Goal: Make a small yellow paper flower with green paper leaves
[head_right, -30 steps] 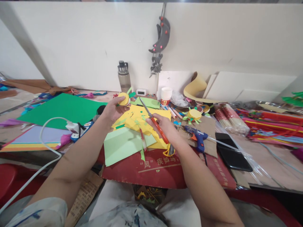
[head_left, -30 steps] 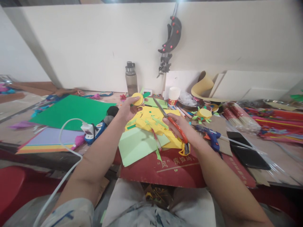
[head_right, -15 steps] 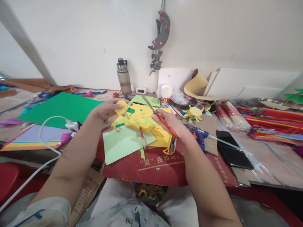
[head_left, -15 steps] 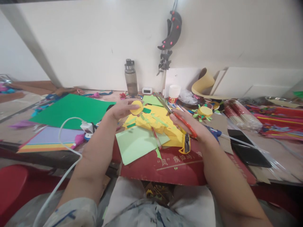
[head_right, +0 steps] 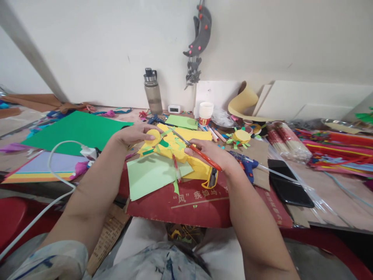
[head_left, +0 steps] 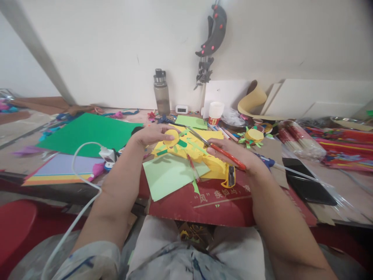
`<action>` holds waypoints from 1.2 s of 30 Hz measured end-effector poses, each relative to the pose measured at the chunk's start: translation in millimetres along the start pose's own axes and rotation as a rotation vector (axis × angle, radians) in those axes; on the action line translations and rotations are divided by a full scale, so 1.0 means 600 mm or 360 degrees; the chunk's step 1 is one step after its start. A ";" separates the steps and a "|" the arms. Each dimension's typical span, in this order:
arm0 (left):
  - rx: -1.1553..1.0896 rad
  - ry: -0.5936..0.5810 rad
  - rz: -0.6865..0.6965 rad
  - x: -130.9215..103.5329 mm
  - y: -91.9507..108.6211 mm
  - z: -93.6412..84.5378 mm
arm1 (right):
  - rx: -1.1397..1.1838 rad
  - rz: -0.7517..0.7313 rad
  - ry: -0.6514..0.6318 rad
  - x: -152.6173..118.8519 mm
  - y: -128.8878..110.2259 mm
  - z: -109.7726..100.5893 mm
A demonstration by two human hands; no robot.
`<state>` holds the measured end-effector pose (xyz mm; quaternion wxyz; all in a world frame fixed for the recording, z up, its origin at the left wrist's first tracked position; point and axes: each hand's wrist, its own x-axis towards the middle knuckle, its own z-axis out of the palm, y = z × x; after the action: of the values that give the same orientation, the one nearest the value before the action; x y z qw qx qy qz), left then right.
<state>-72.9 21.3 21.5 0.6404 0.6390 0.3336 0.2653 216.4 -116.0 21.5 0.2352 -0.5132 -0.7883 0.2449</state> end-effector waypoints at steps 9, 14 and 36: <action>0.0204 -0.0021 0.0025 0.004 0.002 -0.003 | 0.0009 0.0037 0.0005 0.003 0.006 0.006; 0.0143 0.0048 -0.0054 0.004 0.003 -0.002 | -0.0005 0.0039 -0.0001 0.004 0.009 0.008; 0.0108 -0.0341 0.0043 0.008 -0.003 0.005 | 0.0125 0.0042 0.0001 0.007 0.012 0.012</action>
<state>-67.9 23.0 19.4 0.6469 0.6893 0.2634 0.1925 215.5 -110.5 11.7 0.2522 -0.5139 -0.7712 0.2784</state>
